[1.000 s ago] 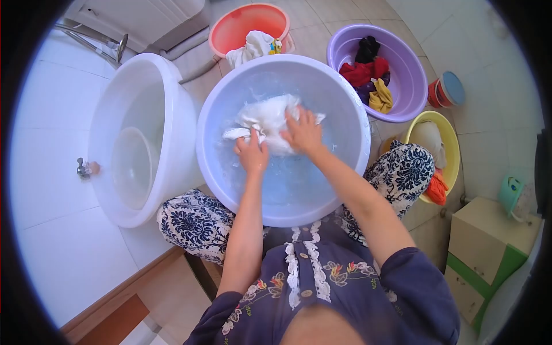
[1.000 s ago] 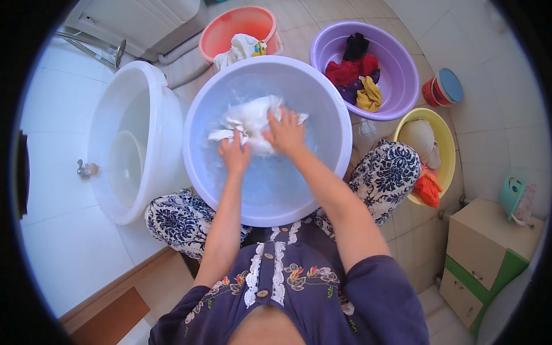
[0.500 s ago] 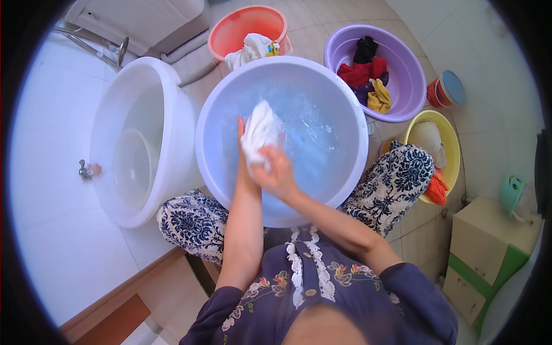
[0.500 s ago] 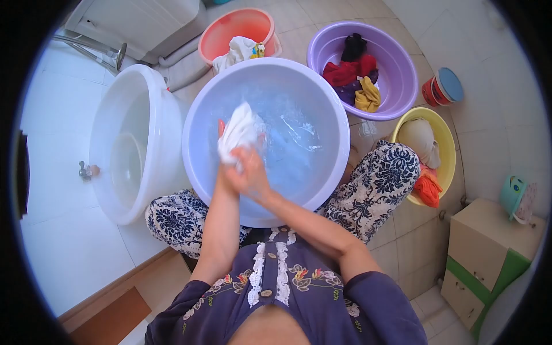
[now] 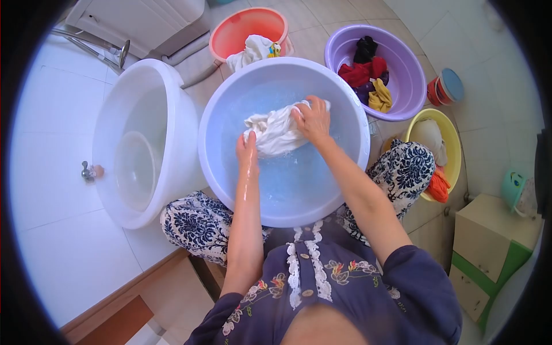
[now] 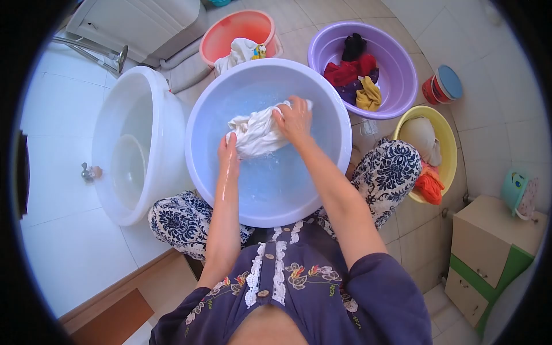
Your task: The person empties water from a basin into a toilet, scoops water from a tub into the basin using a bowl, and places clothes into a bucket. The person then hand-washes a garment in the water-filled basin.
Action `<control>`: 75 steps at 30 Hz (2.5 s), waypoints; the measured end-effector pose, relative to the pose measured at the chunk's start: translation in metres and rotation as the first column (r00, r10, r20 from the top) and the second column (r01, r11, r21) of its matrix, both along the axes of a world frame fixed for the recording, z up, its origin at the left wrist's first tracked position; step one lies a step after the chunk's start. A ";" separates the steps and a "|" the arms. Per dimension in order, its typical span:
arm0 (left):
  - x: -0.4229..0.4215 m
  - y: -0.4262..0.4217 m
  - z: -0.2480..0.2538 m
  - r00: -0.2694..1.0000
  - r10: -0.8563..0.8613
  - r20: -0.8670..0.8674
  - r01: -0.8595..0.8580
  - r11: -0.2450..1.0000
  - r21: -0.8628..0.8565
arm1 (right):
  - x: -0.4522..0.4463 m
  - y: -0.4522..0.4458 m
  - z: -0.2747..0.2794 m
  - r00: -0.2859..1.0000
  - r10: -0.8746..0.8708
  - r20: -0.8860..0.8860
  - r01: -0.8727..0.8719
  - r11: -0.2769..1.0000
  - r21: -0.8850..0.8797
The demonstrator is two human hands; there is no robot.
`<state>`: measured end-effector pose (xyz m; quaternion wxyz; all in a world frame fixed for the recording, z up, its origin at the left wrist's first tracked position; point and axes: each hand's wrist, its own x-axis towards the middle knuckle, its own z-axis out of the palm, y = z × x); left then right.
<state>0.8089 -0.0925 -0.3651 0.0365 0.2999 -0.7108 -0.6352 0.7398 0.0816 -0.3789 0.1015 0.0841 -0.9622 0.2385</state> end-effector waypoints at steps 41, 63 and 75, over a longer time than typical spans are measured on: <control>0.009 -0.054 -0.054 0.949 -0.239 0.208 0.292 0.913 -0.286 | 0.022 0.006 -0.010 0.985 0.146 0.088 -0.154 0.984 0.089; -0.002 -0.009 0.009 0.998 -0.042 -0.044 0.050 0.974 0.219 | -0.003 -0.010 0.004 0.989 0.051 -0.137 -0.056 0.998 -0.036; 0.013 -0.042 -0.060 0.958 -0.177 0.227 0.272 0.816 -0.510 | 0.013 -0.013 -0.039 0.982 -0.170 0.088 0.133 0.937 0.324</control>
